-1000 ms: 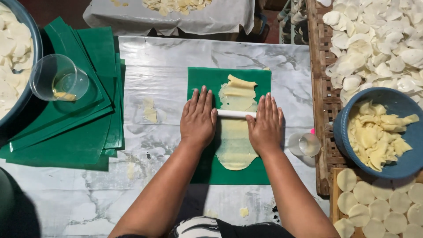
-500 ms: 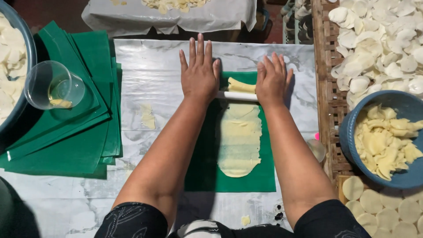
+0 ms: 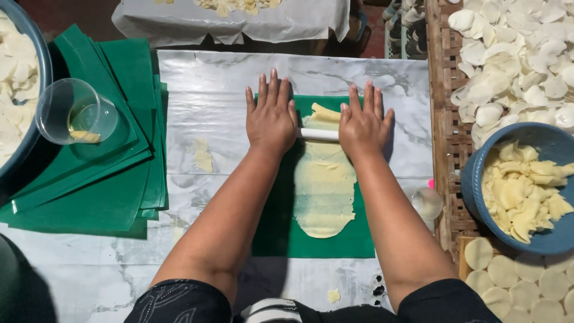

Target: Rolling out small portions of dough into thin, rectangular sheets using a rolling pin on a silicone mat.

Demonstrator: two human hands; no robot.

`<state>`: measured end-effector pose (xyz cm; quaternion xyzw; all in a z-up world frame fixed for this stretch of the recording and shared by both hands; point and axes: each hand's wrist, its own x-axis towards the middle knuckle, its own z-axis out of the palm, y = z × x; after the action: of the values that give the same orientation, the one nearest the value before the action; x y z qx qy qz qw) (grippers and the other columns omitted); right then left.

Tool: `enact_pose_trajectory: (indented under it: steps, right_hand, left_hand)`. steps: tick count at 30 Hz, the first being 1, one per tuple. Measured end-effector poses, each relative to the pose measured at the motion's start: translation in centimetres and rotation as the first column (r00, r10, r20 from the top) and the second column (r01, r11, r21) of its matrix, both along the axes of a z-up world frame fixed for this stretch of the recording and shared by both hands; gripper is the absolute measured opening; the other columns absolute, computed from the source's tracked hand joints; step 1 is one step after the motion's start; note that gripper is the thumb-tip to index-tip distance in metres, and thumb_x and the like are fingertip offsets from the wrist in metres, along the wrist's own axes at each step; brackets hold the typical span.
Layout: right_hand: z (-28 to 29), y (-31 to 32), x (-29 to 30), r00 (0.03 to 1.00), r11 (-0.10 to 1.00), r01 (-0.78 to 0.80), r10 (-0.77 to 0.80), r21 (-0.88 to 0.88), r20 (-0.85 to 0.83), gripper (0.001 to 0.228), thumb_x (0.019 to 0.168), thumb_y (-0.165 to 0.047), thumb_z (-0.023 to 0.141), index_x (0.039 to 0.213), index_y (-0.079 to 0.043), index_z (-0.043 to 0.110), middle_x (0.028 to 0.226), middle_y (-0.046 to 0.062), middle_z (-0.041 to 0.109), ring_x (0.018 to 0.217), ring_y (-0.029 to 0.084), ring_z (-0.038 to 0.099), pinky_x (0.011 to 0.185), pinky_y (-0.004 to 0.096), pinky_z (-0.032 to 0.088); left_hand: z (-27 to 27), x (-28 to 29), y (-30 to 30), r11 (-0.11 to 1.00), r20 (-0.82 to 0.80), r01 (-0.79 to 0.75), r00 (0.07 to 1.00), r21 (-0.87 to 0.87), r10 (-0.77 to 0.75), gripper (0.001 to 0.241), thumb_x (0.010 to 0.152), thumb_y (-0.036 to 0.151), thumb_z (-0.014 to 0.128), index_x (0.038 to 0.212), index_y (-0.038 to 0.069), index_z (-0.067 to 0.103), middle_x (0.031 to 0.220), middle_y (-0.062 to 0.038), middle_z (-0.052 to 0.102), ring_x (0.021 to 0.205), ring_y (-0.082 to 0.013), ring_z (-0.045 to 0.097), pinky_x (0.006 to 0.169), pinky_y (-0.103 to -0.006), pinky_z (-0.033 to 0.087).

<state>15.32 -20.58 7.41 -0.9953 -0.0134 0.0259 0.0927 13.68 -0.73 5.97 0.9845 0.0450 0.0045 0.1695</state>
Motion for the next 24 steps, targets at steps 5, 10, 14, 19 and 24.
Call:
enact_pose_trajectory:
  steps: [5, 10, 14, 19, 24]
  right_hand:
    - [-4.0, -1.6, -3.7, 0.971, 0.994, -0.082, 0.097, -0.077, 0.218, 0.055, 0.111, -0.039, 0.035, 0.160, -0.017, 0.041, 0.168, 0.013, 0.033, 0.155, 0.028, 0.029, 0.117, 0.057, 0.022]
    - [-3.6, -2.5, -10.4, 0.908, 0.978, -0.202, 0.204, -0.046, 0.366, 0.059, 0.108, -0.035, 0.045, 0.157, -0.001, 0.040, 0.163, 0.024, 0.038, 0.146, 0.037, 0.041, 0.115, 0.052, 0.030]
    - [-3.4, -3.0, -11.9, 0.919, 0.973, -0.229, 0.213, 0.010, 0.330, 0.068, 0.108, -0.037, 0.045, 0.162, -0.001, 0.028, 0.167, 0.023, 0.029, 0.151, 0.037, 0.034, 0.118, 0.053, 0.025]
    - [-3.1, -2.3, -6.8, 0.949, 0.989, -0.150, 0.148, -0.013, 0.279, 0.066, 0.110, -0.046, 0.039, 0.163, -0.006, 0.030, 0.169, 0.021, 0.025, 0.156, 0.038, 0.023, 0.121, 0.065, 0.011]
    - [-2.2, -1.1, 0.0, 0.954, 0.990, -0.136, 0.139, -0.031, 0.264, 0.064, 0.111, -0.051, 0.033, 0.164, -0.015, 0.029, 0.170, 0.017, 0.027, 0.158, 0.034, 0.019, 0.118, 0.071, 0.008]
  left_hand:
    - [-1.0, -4.5, -0.4, 1.000, 0.098, 0.010, 0.995, 0.014, -0.012, 0.060, 0.107, 0.039, 0.029, 0.160, 0.011, 0.036, 0.172, -0.011, 0.020, 0.159, -0.0320, 0.016, 0.128, -0.0531, 0.005]
    - [-0.5, -10.1, -0.7, 0.998, -0.003, 0.057, 0.998, -0.036, -0.057, 0.062, 0.108, 0.041, 0.031, 0.163, 0.013, 0.026, 0.173, -0.010, 0.014, 0.159, -0.0315, 0.011, 0.129, -0.0479, 0.006]
    - [-0.3, -11.4, -0.5, 0.996, -0.052, 0.079, 0.995, -0.034, -0.081, 0.063, 0.109, 0.042, 0.031, 0.165, 0.016, 0.022, 0.174, -0.009, 0.013, 0.159, -0.0305, 0.009, 0.128, -0.0473, 0.003]
    - [-0.3, -7.0, -0.6, 0.998, 0.017, 0.054, 0.998, -0.022, -0.054, 0.061, 0.109, 0.048, 0.028, 0.163, 0.018, 0.029, 0.173, -0.007, 0.014, 0.159, -0.0318, 0.011, 0.129, -0.0484, 0.007]
    - [-0.7, 0.1, -0.1, 1.000, 0.031, 0.008, 0.999, -0.020, -0.007, 0.062, 0.110, 0.047, 0.025, 0.164, 0.015, 0.029, 0.173, -0.011, 0.015, 0.160, -0.0332, 0.009, 0.128, -0.0527, 0.003]
